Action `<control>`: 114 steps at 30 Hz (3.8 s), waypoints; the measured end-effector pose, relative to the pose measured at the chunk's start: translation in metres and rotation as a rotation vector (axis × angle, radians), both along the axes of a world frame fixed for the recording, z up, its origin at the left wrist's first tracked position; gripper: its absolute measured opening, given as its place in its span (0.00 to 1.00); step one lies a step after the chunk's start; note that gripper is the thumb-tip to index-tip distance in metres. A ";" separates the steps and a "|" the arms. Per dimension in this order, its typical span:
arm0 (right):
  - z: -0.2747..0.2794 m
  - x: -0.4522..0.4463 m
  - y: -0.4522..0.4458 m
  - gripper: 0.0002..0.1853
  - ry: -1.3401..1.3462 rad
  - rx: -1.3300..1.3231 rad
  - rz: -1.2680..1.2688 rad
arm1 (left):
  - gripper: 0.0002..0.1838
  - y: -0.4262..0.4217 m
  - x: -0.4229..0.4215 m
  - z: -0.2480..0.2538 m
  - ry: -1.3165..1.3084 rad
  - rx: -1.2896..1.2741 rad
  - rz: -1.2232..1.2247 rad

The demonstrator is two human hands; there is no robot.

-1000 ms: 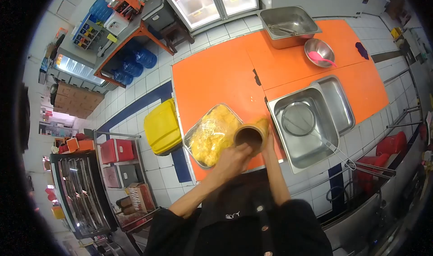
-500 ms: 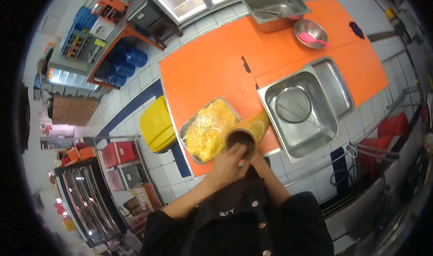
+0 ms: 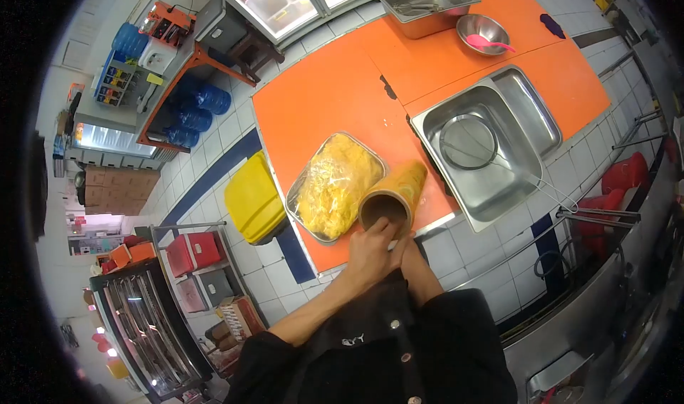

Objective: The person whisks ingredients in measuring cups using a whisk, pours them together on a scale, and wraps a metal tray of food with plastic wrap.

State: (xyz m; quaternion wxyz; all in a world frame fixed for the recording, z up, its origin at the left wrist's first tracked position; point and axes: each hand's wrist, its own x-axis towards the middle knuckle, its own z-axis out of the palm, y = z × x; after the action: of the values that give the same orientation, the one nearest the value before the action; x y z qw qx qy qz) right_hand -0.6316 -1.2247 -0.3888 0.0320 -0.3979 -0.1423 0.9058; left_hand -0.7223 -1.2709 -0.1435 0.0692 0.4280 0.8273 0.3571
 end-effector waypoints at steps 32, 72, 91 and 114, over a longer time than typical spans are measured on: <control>-0.001 -0.003 0.060 0.21 -0.607 0.803 0.431 | 0.20 -0.110 -0.033 -0.002 0.144 0.084 -0.082; 0.000 -0.144 0.044 0.12 -0.217 1.110 0.062 | 0.19 -0.216 -0.061 0.007 -0.371 -0.285 0.304; -0.017 -0.173 0.064 0.09 -0.286 1.233 0.060 | 0.24 -0.260 -0.051 0.036 -0.391 -0.268 0.260; 0.021 -0.031 -0.011 0.35 -0.179 0.419 0.534 | 0.21 -0.244 -0.058 0.013 -0.414 -0.184 -0.042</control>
State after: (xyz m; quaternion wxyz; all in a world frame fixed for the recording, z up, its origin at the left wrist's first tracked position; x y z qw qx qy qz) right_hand -0.6625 -1.2359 -0.3681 -0.1374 -0.4091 -0.4265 0.7949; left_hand -0.7807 -1.5151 -0.1307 0.2837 0.3547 0.8154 0.3589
